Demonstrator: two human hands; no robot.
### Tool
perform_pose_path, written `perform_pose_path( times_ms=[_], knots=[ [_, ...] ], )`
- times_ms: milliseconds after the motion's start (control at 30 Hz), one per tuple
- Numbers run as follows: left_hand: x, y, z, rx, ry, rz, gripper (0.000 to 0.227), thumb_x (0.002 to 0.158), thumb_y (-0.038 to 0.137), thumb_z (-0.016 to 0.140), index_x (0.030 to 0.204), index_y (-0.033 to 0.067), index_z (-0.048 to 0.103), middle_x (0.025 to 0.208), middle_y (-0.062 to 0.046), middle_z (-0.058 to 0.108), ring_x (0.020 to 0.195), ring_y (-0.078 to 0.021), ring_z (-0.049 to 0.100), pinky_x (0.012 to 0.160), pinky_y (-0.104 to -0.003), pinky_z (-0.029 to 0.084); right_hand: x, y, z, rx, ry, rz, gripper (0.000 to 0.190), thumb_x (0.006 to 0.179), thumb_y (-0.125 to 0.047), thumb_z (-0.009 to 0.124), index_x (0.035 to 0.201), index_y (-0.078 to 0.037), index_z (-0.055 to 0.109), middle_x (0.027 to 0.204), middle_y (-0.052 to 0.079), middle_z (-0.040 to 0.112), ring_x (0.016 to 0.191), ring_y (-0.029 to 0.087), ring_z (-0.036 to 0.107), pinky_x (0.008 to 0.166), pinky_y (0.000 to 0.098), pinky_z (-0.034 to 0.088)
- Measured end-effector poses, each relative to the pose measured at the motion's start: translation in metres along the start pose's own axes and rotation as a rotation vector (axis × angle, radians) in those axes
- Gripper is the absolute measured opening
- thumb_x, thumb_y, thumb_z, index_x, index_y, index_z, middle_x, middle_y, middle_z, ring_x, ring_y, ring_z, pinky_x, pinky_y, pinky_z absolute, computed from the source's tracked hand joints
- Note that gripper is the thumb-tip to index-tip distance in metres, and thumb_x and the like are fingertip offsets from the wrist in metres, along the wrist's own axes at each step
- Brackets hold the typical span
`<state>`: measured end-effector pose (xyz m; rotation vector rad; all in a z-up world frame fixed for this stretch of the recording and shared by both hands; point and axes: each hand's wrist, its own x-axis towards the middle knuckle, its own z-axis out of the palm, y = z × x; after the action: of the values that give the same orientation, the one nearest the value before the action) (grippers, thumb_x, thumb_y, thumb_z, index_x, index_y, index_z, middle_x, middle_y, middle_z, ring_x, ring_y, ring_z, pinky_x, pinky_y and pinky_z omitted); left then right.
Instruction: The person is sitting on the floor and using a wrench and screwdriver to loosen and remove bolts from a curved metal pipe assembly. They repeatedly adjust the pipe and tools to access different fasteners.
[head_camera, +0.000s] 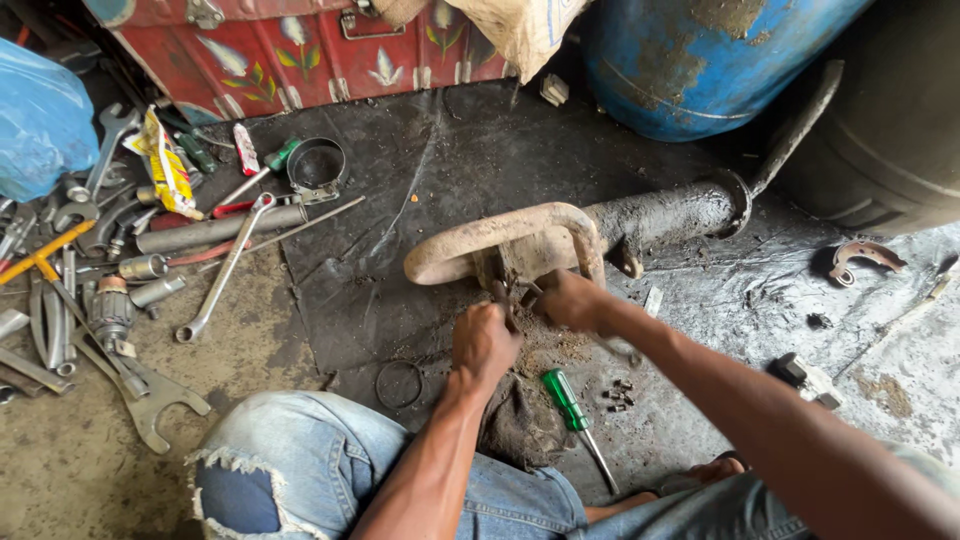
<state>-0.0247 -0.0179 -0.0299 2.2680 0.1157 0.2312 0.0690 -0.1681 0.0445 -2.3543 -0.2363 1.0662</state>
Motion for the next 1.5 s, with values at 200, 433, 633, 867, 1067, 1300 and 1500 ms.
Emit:
perform_pose_path(
  times_ms=[200, 433, 633, 867, 1067, 1300, 1500],
  knots=[
    [-0.002, -0.012, 0.015, 0.117, -0.118, -0.063, 0.016, 0.096, -0.004, 0.057, 0.088, -0.0036, 0.071, 0.063, -0.014, 0.066, 0.042, -0.0164, 0.054, 0.034, -0.031, 0.040, 0.002, -0.045, -0.039, -0.024, -0.216, 0.090, 0.030, 0.104, -0.020, 0.050, 0.118, -0.003, 0.072, 0.079, 0.006, 0.062, 0.049, 0.010, 0.045, 0.040, 0.0252, 0.040],
    [0.006, -0.008, 0.009, 0.003, -0.099, 0.005, 0.010, 0.095, -0.002, 0.058, 0.098, -0.0067, 0.066, 0.068, -0.015, 0.065, 0.042, -0.0148, 0.056, 0.033, -0.027, 0.046, 0.020, -0.042, -0.039, -0.137, -0.153, -0.006, 0.024, 0.101, -0.014, 0.054, 0.105, -0.001, 0.074, 0.066, 0.002, 0.058, 0.044, 0.008, 0.045, 0.035, 0.0260, 0.037],
    [0.012, 0.007, -0.009, -0.147, -0.138, -0.116, 0.018, 0.094, 0.004, 0.061, 0.082, -0.0035, 0.071, 0.061, -0.015, 0.067, 0.039, -0.0156, 0.056, 0.033, -0.028, 0.042, 0.033, 0.006, 0.017, -0.464, 0.146, -0.161, 0.026, 0.101, -0.016, 0.044, 0.099, -0.002, 0.065, 0.069, 0.009, 0.063, 0.046, 0.015, 0.056, 0.037, 0.0291, 0.048],
    [0.017, 0.029, -0.015, -0.203, 0.025, -0.033, 0.018, 0.094, 0.012, 0.067, 0.092, -0.0028, 0.077, 0.099, -0.022, 0.073, 0.043, -0.0188, 0.061, 0.036, -0.027, 0.040, 0.034, 0.036, 0.094, -0.132, 0.424, -0.286, 0.048, 0.095, -0.024, 0.059, 0.124, 0.011, 0.045, 0.076, 0.028, 0.072, 0.060, 0.036, 0.069, 0.056, 0.0504, 0.056],
    [0.003, 0.026, -0.022, -0.365, 0.112, -0.453, 0.035, 0.095, 0.014, 0.064, 0.126, -0.0003, 0.068, 0.103, -0.024, 0.077, 0.041, -0.0092, 0.057, 0.032, -0.022, 0.040, 0.021, 0.025, 0.063, -0.083, 0.222, -0.123, 0.058, 0.084, -0.005, 0.049, 0.141, 0.000, 0.037, 0.107, 0.027, 0.069, 0.095, 0.039, 0.074, 0.094, 0.0510, 0.058],
    [0.004, 0.021, 0.000, -0.589, 0.159, -0.360, 0.032, 0.094, 0.005, 0.059, 0.122, -0.0053, 0.068, 0.113, -0.024, 0.068, 0.033, -0.0111, 0.055, 0.025, -0.025, 0.041, 0.004, -0.011, 0.005, -0.155, -0.138, -0.053, 0.026, 0.102, -0.010, 0.040, 0.102, 0.003, 0.064, 0.080, 0.013, 0.059, 0.061, 0.020, 0.053, 0.054, 0.0365, 0.047],
    [0.005, 0.007, 0.011, -0.226, 0.060, -0.234, 0.023, 0.100, 0.015, 0.064, 0.095, -0.0041, 0.076, 0.070, -0.017, 0.073, 0.036, -0.0104, 0.055, 0.028, -0.022, 0.038, -0.015, -0.056, -0.031, -0.110, -0.305, 0.054, 0.028, 0.103, -0.019, 0.041, 0.084, -0.013, 0.062, 0.066, -0.003, 0.055, 0.049, 0.010, 0.043, 0.041, 0.0258, 0.037]
  ],
)
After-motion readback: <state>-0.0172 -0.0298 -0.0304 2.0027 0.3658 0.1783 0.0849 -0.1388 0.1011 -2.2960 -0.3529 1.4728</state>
